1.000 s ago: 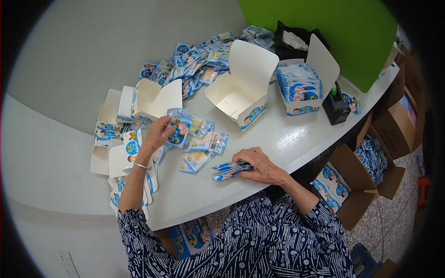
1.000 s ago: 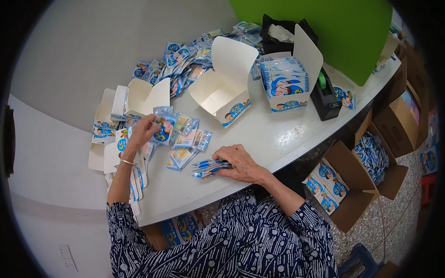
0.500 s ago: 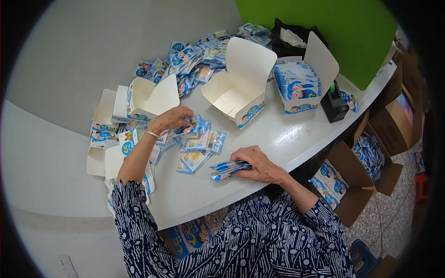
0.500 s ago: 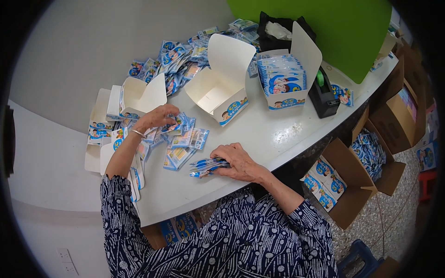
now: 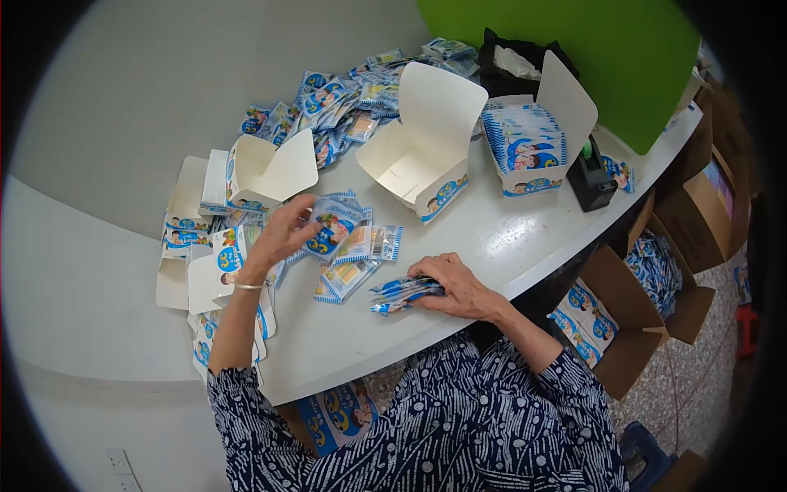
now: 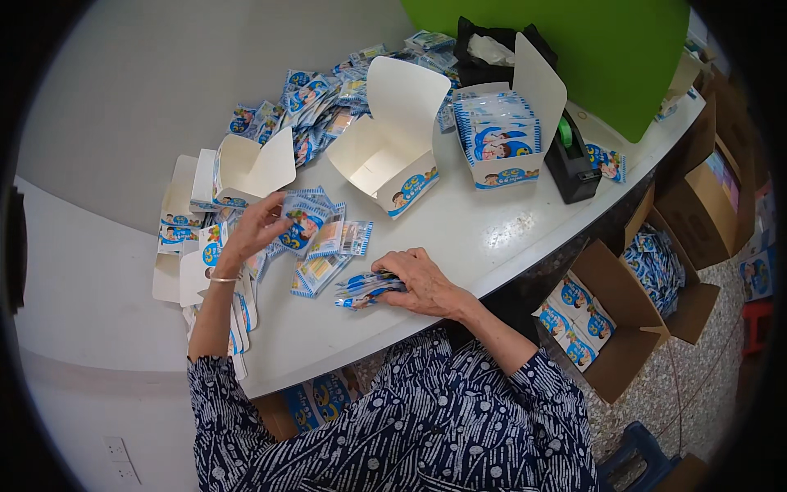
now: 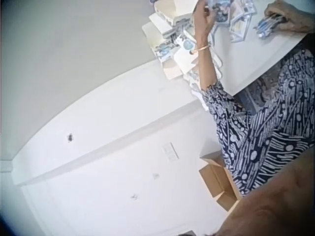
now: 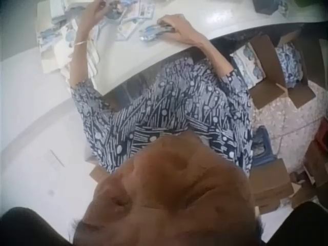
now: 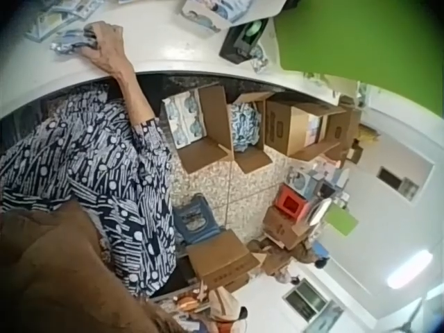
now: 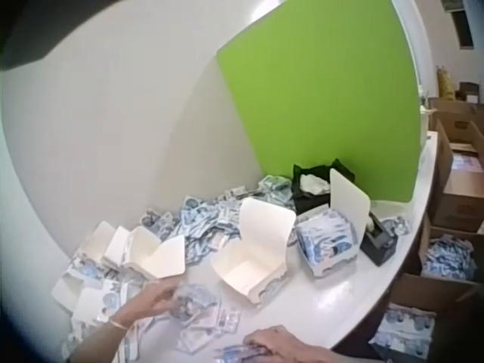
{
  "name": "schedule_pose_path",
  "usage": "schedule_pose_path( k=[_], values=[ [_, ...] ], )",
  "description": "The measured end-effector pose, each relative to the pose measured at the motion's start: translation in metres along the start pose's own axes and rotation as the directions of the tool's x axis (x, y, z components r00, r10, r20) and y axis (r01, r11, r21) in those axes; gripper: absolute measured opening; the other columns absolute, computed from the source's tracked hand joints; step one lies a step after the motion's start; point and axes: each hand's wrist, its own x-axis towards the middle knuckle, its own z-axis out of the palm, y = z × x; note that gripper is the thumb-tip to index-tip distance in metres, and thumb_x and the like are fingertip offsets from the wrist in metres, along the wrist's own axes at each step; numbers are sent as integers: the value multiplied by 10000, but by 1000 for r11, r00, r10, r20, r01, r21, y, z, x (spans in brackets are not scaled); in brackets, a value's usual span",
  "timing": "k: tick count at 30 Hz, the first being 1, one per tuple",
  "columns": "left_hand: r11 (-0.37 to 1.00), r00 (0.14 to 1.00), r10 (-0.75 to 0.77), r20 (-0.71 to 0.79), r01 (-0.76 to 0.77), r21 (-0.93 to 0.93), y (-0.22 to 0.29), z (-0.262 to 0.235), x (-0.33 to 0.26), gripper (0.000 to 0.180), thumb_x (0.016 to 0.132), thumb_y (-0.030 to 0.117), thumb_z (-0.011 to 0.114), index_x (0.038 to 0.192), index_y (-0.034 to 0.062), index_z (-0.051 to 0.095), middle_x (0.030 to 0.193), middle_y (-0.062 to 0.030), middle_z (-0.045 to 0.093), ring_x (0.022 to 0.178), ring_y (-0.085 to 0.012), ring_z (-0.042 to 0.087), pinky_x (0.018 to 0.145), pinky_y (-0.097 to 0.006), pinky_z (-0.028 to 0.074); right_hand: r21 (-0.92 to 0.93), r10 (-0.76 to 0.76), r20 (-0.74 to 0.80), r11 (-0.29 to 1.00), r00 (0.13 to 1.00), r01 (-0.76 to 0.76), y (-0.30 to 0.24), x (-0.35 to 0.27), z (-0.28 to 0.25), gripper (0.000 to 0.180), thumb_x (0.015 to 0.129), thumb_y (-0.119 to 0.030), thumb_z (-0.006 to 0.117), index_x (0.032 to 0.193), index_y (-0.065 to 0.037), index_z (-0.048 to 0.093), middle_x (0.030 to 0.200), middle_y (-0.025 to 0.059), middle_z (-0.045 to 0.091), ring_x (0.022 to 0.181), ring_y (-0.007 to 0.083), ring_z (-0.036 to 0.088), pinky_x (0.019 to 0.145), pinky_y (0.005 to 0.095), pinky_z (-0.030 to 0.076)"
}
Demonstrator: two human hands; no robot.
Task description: Pack blue packets into white cardboard boxes at a factory workstation.
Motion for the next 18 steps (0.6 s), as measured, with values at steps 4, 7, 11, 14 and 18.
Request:
schedule_pose_path(
  k=[4,7,11,14,18],
  values=[
    [988,998,-4,67,14,-156,59,27,-19,392,845,52,612,1221,12,513,1101,-134,624,925,-160,619,820,-293,510,-37,-72,-72,997,995,69,3,0,-1,440,776,-238,688,1140,-62,517,1191,128,543,1117,275,499,990,391,341],
    [991,997,55,60,-47,-123,84,58,-40,351,852,43,595,1197,6,541,1102,-138,629,922,-198,631,806,-316,506,-30,-120,-253,993,960,116,11,-2,8,672,701,-247,761,1258,-54,440,1334,172,431,1238,321,430,1059,425,326],
    [993,993,106,46,-104,-63,91,93,-50,303,862,62,597,1159,2,581,1093,-134,619,990,-233,624,842,-327,483,245,27,-238,969,971,33,4,-2,8,870,634,-245,809,1349,-44,355,1394,212,369,1283,346,398,1102,437,297],
    [977,975,215,-53,-215,16,96,121,-57,303,874,75,594,1169,9,580,1113,-117,599,1038,-216,598,920,-325,462,266,119,-91,960,989,-91,-4,0,0,966,597,-267,834,1390,-46,328,1380,192,404,1264,345,417,1083,430,318],
    [737,996,-45,72,82,-670,81,109,-47,349,893,130,601,1211,3,535,1152,-100,579,1088,-210,560,922,-355,453,67,-3,-42,998,999,5,-1,-1,-3,776,642,-276,802,1288,-71,426,1256,132,495,1172,316,466,1022,402,343]
  ],
)
